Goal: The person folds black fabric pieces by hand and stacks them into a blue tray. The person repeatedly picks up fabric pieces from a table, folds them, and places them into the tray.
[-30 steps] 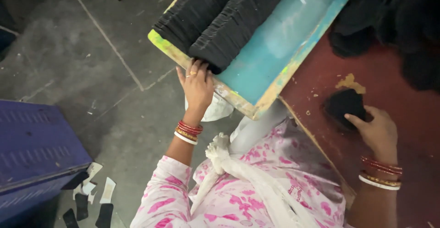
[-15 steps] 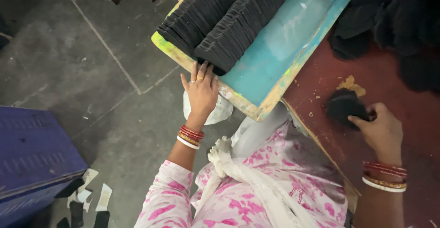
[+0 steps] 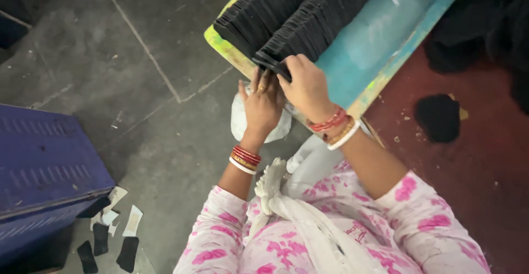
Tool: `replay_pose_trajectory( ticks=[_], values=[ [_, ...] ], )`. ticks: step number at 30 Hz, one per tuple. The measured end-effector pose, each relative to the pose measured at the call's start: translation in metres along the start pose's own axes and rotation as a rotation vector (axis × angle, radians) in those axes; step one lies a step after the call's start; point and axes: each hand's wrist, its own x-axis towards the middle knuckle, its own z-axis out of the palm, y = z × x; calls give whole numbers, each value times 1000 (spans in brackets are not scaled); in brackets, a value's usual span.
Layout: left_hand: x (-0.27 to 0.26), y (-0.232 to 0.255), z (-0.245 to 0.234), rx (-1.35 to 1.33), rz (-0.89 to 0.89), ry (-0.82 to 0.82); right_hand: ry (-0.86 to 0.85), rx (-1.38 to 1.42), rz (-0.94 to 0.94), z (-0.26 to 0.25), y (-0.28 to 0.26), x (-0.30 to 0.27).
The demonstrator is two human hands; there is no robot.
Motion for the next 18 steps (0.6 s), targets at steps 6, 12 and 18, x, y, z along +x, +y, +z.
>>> replay_pose_trajectory(
  ticks=[6,12,18],
  values=[
    [-13,-33,29,-417,9,192,-74,-135,-89,23,-2,8],
    [1,-39,-2,-271,22,199,-132,-237,-95,40,1,-1],
    [5,-29,-7,-120,5,124,-74,-124,-91,6,-22,5]
  ],
)
